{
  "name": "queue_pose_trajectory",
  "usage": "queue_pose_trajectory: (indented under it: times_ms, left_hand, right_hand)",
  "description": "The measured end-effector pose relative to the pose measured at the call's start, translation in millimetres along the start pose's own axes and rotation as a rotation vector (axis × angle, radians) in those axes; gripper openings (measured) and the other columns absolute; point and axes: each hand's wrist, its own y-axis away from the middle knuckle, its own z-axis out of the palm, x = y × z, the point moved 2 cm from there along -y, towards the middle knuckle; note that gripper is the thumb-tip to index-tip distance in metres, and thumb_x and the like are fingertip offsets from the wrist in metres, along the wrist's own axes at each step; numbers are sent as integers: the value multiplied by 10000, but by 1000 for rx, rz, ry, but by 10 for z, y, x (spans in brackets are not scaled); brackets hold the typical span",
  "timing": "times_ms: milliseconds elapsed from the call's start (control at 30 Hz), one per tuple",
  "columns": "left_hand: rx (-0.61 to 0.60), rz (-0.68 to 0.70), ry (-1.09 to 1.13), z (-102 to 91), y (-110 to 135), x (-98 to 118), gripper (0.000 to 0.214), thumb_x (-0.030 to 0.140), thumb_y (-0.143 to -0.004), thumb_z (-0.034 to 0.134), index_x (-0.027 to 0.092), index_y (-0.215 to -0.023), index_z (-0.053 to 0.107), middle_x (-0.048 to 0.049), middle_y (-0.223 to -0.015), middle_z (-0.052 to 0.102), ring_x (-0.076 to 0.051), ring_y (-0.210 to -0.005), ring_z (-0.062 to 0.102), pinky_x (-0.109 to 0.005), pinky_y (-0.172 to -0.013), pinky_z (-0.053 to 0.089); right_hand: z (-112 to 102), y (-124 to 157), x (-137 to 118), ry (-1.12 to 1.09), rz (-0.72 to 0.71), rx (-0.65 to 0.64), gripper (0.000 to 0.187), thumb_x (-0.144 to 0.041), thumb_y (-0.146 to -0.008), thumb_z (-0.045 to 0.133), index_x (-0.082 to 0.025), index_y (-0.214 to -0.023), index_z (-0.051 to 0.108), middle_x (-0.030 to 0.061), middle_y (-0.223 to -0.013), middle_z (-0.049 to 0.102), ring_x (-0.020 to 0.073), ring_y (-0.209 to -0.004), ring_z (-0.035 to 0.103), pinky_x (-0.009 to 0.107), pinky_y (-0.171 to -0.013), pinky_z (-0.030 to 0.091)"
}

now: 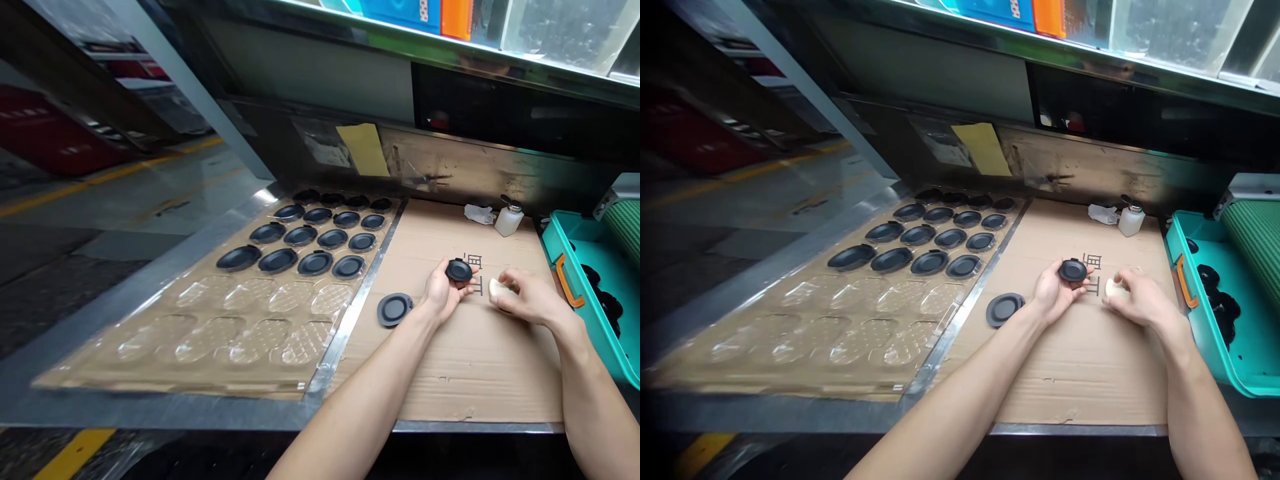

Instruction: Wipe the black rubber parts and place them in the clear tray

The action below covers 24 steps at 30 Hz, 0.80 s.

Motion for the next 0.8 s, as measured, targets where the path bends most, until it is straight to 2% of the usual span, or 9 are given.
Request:
queue_pose_trajectory:
  times_ms: [67,100,233,267,367,433,533,700,800]
  left_hand:
    - [-30,37,21,-7,-11,-4,361,383,-1017,327,138,-1037,591,-167,-1030,723,-185,-664,669,-287,-584,529]
    - [-36,52,31,-8,-19,-11,325,357,-1002,356,146,-1065,595,-159,-1068,721,-197,-702,684,-306,-616,542]
    - [-66,93,91,4,-58,-73,272,215,-927,414,126,-1057,636,-145,-1083,726,-221,-869,706,-347,-766,570]
    - [-85,91,103,10,-64,-91,283,205,-924,408,113,-1034,653,-149,-1073,730,-225,-914,706,-348,-813,571]
    - [-138,47,100,16,-65,-123,369,276,-973,377,87,-1010,691,-171,-1083,736,-249,-1034,697,-371,-940,553]
    - [-127,51,72,6,-59,-118,402,307,-999,368,84,-1045,700,-175,-1111,736,-259,-1088,686,-394,-987,539]
    - [-69,94,28,-7,-62,-103,370,258,-1008,378,83,-1085,695,-169,-1141,733,-246,-1131,673,-394,-1018,529]
    - [-56,30,22,-16,-89,-139,378,266,-1021,371,71,-1079,689,-189,-1144,726,-246,-1127,676,-398,-1017,540]
    - [-32,79,15,-39,-94,-128,323,233,-1015,391,81,-1047,674,-188,-1161,719,-253,-1117,678,-424,-979,562]
  right_hand:
    - [83,-20,-68,-45,-40,-39,298,-433,-835,696,-256,-1073,678,65,-1041,694,245,-970,627,332,-817,469]
    - [127,-37,-117,-64,-37,11,288,-419,-855,677,-248,-1087,681,73,-1053,695,251,-993,627,345,-848,470]
    - [365,-76,-450,-238,41,358,347,-437,-948,571,-200,-1177,679,105,-1061,687,248,-983,627,370,-887,489]
    - [439,-78,-558,-281,26,386,351,-430,-957,560,-196,-1188,681,106,-1052,682,241,-971,624,361,-877,500]
    - [601,-95,-805,-278,-71,376,335,-374,-968,538,-212,-1219,689,110,-1097,649,240,-1005,592,351,-896,506]
    - [625,-122,-838,-189,-43,365,332,-343,-964,545,-221,-1236,692,122,-1150,625,258,-1039,560,369,-912,498]
    - [589,-146,-779,-84,61,347,312,-320,-970,540,-207,-1207,710,134,-1118,622,269,-1014,537,378,-894,489]
    - [552,-145,-722,-23,-26,279,334,-355,-995,511,-227,-1254,678,125,-1191,609,254,-1024,520,341,-878,461]
    - [512,-198,-562,61,134,288,314,-371,-1011,489,-217,-1186,699,128,-1116,622,259,-1008,526,349,-877,433]
